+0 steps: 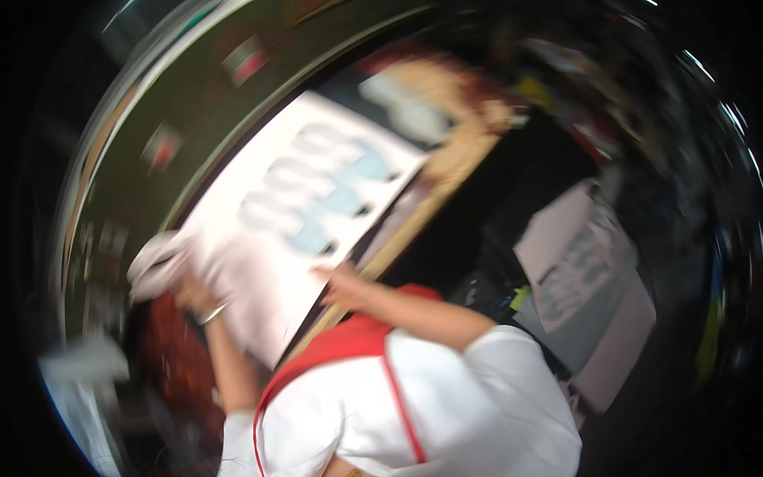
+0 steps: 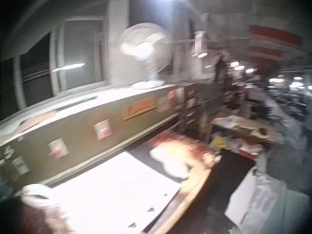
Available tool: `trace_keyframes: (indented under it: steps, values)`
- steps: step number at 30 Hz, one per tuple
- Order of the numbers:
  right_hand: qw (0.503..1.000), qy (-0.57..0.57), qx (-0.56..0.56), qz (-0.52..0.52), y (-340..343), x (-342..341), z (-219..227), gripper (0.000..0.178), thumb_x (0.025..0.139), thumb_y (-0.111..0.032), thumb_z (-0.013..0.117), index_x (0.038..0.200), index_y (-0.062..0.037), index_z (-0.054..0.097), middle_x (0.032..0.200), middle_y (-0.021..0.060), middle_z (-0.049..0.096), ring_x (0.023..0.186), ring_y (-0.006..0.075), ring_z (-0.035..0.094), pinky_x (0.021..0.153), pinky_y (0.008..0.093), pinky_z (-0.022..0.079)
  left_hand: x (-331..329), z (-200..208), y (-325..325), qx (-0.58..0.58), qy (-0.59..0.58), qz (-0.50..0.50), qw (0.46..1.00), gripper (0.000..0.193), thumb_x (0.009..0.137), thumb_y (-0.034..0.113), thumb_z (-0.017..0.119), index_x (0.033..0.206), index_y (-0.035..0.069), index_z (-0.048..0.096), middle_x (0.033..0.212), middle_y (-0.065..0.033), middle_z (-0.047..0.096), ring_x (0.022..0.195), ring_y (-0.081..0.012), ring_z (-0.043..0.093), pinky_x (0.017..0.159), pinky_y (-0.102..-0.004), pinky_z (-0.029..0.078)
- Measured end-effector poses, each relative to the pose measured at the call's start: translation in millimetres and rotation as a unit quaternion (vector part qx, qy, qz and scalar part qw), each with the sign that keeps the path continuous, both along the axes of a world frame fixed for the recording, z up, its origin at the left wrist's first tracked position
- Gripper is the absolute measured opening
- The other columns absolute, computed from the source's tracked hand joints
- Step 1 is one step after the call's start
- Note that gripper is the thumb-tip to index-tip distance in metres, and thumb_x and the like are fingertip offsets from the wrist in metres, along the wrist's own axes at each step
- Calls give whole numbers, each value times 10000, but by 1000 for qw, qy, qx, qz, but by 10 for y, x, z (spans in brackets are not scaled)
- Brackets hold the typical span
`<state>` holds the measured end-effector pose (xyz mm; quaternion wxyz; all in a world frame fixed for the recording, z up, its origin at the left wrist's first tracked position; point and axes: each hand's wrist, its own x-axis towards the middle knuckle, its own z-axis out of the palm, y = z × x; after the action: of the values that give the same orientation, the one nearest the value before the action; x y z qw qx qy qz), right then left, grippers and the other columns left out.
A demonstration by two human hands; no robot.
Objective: The person places a sheet of light-colored fabric onto a hydraulic cutting press, aligns it, and presses a button to cut multiple shoe-shaped pieces. They remove the cut pieces and the surrounding scrap fabric, then repeat the process with a new sheet.
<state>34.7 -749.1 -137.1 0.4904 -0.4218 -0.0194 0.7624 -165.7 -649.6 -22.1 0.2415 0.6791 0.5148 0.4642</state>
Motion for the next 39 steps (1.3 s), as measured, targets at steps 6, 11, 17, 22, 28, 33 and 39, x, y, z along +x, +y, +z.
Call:
trace_keyframes:
  steps: [6, 11, 17, 22, 28, 33, 39]
  values:
    - [995, 97, 20, 3, -35, 10, 81, 405, 911, -172, 578, 1268, -29, 454, 1241, 144, 532, 1180, 285, 507, 1032, 486, 375, -13, -976, 52, 4, -89, 93, 992, 412, 988, 342, 474, 930, -38, 621, 724, -78, 609, 689, -124, 512, 619, -283, 433]
    - [995, 96, 0, -19, 39, -98, 266, 359, 923, -142, 544, 1258, -38, 469, 1214, 111, 552, 1149, 257, 526, 1025, 454, 377, 104, -660, 69, 90, -60, -89, 990, 209, 922, 145, 545, 1067, 20, 628, 886, -121, 623, 779, -247, 586, 721, -295, 481]
    - [978, 185, 91, 14, 225, -198, 390, 398, 929, -112, 474, 1317, -40, 426, 1220, 120, 552, 1169, 255, 501, 1044, 429, 364, 126, -886, -169, 2, 30, -247, 969, 330, 806, 30, 570, 1133, 38, 610, 1089, -129, 626, 1003, -266, 575, 863, -359, 466]
    - [991, 100, 92, -8, 287, -228, 355, 353, 992, -170, 401, 1319, -38, 395, 1254, 163, 517, 1171, 295, 497, 1039, 433, 373, 102, -860, 197, -190, 38, -71, 979, 363, 858, 259, 623, 1089, -19, 586, 1028, -135, 625, 860, -229, 614, 731, -358, 507]
    - [1000, 21, 3, 7, 243, -121, 387, 342, 1015, -225, 388, 1300, -36, 404, 1274, 212, 498, 1166, 316, 508, 998, 464, 410, -822, 519, 1105, 147, -484, 201, 839, 439, 958, 318, 531, 1100, -97, 546, 1087, -167, 621, 927, -281, 640, 792, -426, 556]
    - [998, 5, 42, 50, 246, -111, 398, 365, 993, -189, 428, 1319, -27, 395, 1262, 198, 498, 1212, 326, 472, 1028, 512, 377, -1586, 934, 1064, 344, -325, 102, 875, 395, 937, 324, 585, 1003, -65, 602, 926, -126, 650, 780, -227, 639, 681, -339, 540]
    - [969, 109, 44, 217, 180, -377, 386, 392, 923, -64, 566, 1284, 7, 432, 1180, 105, 536, 1115, 222, 528, 985, 499, 441, -631, -290, -72, 67, 2, -241, 968, 348, 755, 12, 661, 1099, 61, 658, 1066, -145, 657, 1006, -294, 626, 881, -387, 502]
